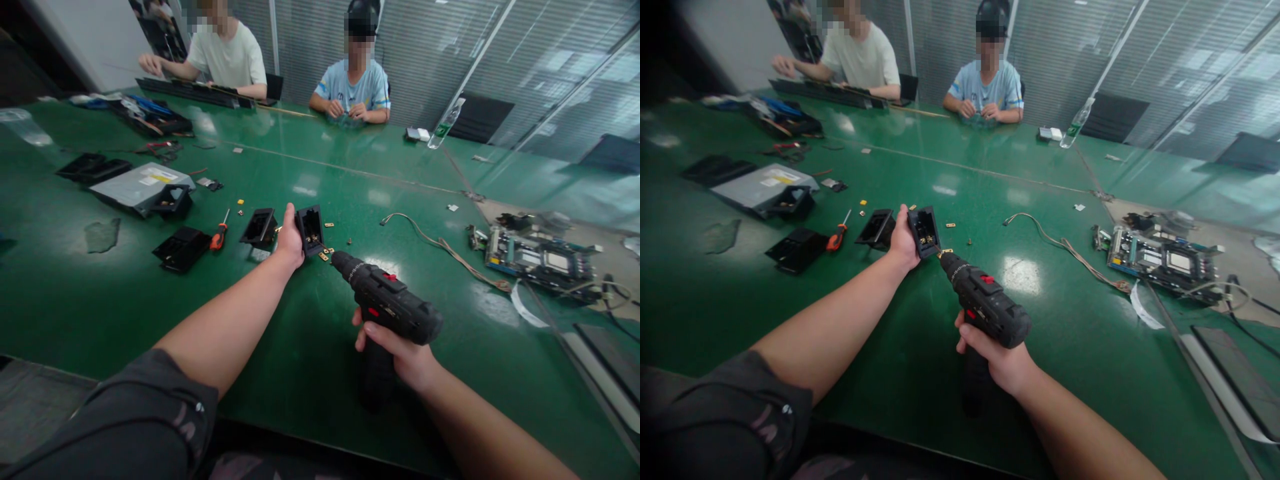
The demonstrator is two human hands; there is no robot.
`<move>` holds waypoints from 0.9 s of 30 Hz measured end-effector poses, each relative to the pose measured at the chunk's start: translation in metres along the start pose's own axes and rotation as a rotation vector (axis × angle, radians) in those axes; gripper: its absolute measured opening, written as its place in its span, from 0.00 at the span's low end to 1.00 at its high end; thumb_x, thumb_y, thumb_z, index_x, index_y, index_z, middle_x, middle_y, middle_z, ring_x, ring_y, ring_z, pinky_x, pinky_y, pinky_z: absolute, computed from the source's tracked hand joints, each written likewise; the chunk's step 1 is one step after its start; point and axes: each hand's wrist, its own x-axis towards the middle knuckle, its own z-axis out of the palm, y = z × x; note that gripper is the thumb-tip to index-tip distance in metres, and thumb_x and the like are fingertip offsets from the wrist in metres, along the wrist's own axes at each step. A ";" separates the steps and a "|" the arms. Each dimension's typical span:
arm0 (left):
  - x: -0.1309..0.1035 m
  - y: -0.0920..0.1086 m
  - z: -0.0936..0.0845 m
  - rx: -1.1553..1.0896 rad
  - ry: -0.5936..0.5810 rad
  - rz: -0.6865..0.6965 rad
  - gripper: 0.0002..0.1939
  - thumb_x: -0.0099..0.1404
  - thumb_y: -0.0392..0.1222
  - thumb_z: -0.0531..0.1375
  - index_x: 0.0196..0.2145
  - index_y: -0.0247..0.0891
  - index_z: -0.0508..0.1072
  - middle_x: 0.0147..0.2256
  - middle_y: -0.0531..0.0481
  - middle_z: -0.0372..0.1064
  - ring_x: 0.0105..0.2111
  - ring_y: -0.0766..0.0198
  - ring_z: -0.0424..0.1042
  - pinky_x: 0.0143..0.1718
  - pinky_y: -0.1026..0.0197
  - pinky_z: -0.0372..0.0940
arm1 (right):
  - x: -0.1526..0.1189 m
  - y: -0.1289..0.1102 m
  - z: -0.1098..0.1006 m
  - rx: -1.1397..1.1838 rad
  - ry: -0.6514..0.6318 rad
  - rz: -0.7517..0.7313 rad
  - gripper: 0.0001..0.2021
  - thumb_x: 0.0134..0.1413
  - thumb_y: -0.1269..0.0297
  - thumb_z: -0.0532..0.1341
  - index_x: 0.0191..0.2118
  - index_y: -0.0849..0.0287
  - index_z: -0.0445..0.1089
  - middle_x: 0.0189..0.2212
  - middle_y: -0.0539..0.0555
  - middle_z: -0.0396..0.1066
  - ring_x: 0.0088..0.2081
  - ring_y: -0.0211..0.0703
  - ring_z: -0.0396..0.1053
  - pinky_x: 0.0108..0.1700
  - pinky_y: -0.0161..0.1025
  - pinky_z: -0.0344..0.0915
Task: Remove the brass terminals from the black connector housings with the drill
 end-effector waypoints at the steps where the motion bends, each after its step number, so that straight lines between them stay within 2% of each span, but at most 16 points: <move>1: -0.001 0.000 0.000 0.007 -0.006 0.003 0.35 0.78 0.79 0.66 0.45 0.41 0.83 0.43 0.35 0.88 0.59 0.32 0.88 0.63 0.37 0.81 | 0.000 0.001 -0.001 0.000 -0.002 -0.004 0.21 0.69 0.39 0.83 0.46 0.52 0.89 0.37 0.54 0.86 0.32 0.47 0.84 0.41 0.47 0.82; 5: -0.001 -0.002 0.000 0.029 -0.014 0.021 0.36 0.73 0.83 0.68 0.43 0.43 0.84 0.43 0.36 0.89 0.62 0.29 0.87 0.64 0.34 0.82 | 0.001 0.003 -0.002 0.008 -0.006 -0.006 0.20 0.68 0.38 0.83 0.47 0.49 0.90 0.39 0.55 0.86 0.33 0.49 0.84 0.40 0.49 0.84; 10: 0.005 -0.004 -0.004 0.036 -0.012 0.036 0.39 0.67 0.85 0.71 0.43 0.44 0.83 0.45 0.35 0.88 0.64 0.28 0.86 0.65 0.35 0.81 | -0.001 0.001 0.000 0.016 -0.011 -0.012 0.19 0.70 0.38 0.83 0.47 0.47 0.90 0.39 0.54 0.86 0.33 0.51 0.84 0.40 0.50 0.85; 20: 0.005 -0.004 -0.004 0.033 -0.010 0.045 0.41 0.67 0.87 0.71 0.44 0.42 0.83 0.42 0.35 0.87 0.60 0.31 0.86 0.63 0.36 0.80 | 0.001 -0.001 0.000 -0.010 -0.006 -0.017 0.18 0.70 0.41 0.82 0.47 0.51 0.89 0.36 0.54 0.87 0.33 0.50 0.85 0.41 0.48 0.84; 27: 0.009 -0.006 -0.005 0.021 -0.027 0.059 0.42 0.65 0.88 0.72 0.43 0.42 0.83 0.41 0.37 0.86 0.57 0.32 0.87 0.61 0.37 0.81 | 0.001 -0.005 0.002 0.026 0.007 0.001 0.17 0.67 0.45 0.84 0.46 0.52 0.88 0.39 0.54 0.86 0.32 0.46 0.85 0.39 0.45 0.83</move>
